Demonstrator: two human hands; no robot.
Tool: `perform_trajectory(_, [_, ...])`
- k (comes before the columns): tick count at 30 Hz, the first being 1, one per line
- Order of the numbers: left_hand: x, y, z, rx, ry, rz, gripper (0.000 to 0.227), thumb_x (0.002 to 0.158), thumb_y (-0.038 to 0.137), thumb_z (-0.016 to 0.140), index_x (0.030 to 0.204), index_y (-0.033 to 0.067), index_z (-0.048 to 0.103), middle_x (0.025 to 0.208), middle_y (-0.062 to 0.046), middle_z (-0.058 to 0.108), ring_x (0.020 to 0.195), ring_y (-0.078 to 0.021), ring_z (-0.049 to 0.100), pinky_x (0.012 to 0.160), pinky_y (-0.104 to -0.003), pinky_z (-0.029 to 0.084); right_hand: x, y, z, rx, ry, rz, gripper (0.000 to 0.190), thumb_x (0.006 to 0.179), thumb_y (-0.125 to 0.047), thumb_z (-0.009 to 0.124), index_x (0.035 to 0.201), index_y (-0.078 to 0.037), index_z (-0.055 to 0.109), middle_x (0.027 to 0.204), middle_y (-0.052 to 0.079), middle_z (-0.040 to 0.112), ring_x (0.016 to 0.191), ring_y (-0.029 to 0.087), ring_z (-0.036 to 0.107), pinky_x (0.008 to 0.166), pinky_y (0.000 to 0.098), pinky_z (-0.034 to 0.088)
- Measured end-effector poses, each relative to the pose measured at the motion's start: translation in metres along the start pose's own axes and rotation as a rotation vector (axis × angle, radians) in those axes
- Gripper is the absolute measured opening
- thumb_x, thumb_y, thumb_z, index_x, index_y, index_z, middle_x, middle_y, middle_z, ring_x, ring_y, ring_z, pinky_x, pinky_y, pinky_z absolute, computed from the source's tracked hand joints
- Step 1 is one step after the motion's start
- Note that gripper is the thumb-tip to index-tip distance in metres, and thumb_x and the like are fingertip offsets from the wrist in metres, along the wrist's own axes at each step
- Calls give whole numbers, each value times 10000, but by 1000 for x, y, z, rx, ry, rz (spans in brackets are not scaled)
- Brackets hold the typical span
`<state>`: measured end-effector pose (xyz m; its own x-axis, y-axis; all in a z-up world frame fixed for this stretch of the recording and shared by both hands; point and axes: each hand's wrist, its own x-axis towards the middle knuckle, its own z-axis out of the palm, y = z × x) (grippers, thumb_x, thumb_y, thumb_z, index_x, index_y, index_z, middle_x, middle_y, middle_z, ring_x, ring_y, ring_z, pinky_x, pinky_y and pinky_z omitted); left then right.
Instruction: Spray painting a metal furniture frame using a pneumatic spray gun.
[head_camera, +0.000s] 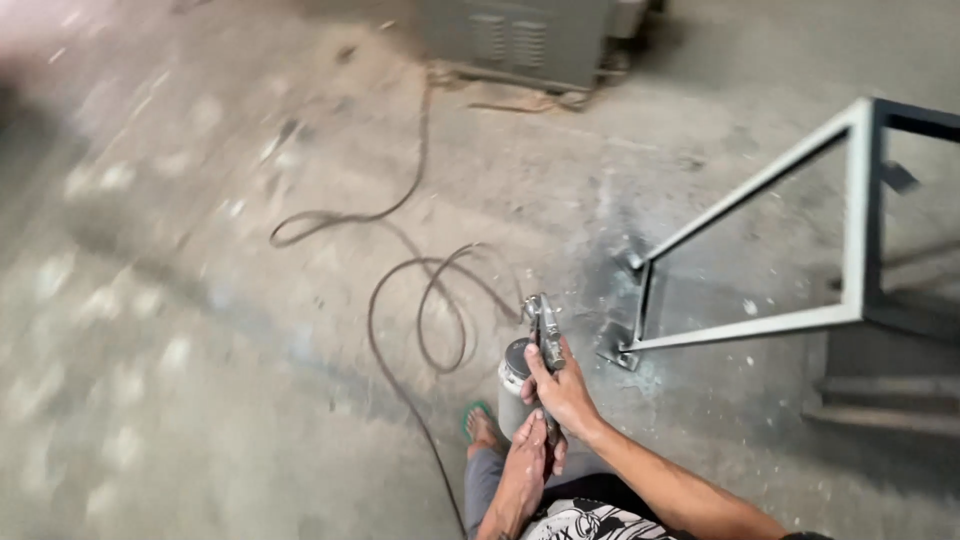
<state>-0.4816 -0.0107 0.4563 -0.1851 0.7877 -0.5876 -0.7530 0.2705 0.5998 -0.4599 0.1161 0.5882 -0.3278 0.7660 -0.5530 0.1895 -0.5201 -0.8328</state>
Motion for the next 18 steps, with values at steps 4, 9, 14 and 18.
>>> perform_trajectory(4, [30, 64, -14, 48, -196, -114, 383, 1099, 310, 467, 861, 24, 561, 603, -151, 606, 431, -198, 489, 456, -268, 388, 38, -4, 11, 21, 195, 13, 338, 985, -442, 570, 1102, -127, 528, 603, 81, 626, 528, 159, 601, 576, 300, 522])
perform_trajectory(9, [80, 156, -53, 803, -710, -186, 320, 943, 141, 731, 1235, 55, 633, 1160, -35, 746, 1040, -96, 676, 967, -223, 539, 101, 8, 41, 323, 594, -153, 316, 1028, -371, 594, 862, -107, 545, 583, 26, 541, 351, 123, 478, 332, 289, 363])
perform_trajectory(14, [150, 239, -227, 1660, -480, 71, 408, 811, 481, 739, 1179, 311, 696, 993, -64, 803, 994, -317, 749, 807, -421, 558, 110, -24, 64, 425, 855, -132, 305, 1063, -325, 556, 960, -45, 619, 690, 87, 598, 413, 159, 520, 348, 307, 442])
perform_trajectory(18, [226, 409, -346, 1649, -327, -2, 368, 789, 588, 686, 1080, 364, 678, 940, -13, 762, 987, -244, 717, 794, -350, 534, 89, -68, 87, 405, 1131, -209, 412, 1116, -366, 474, 861, -92, 648, 432, 74, 448, 327, 179, 467, 363, 280, 407])
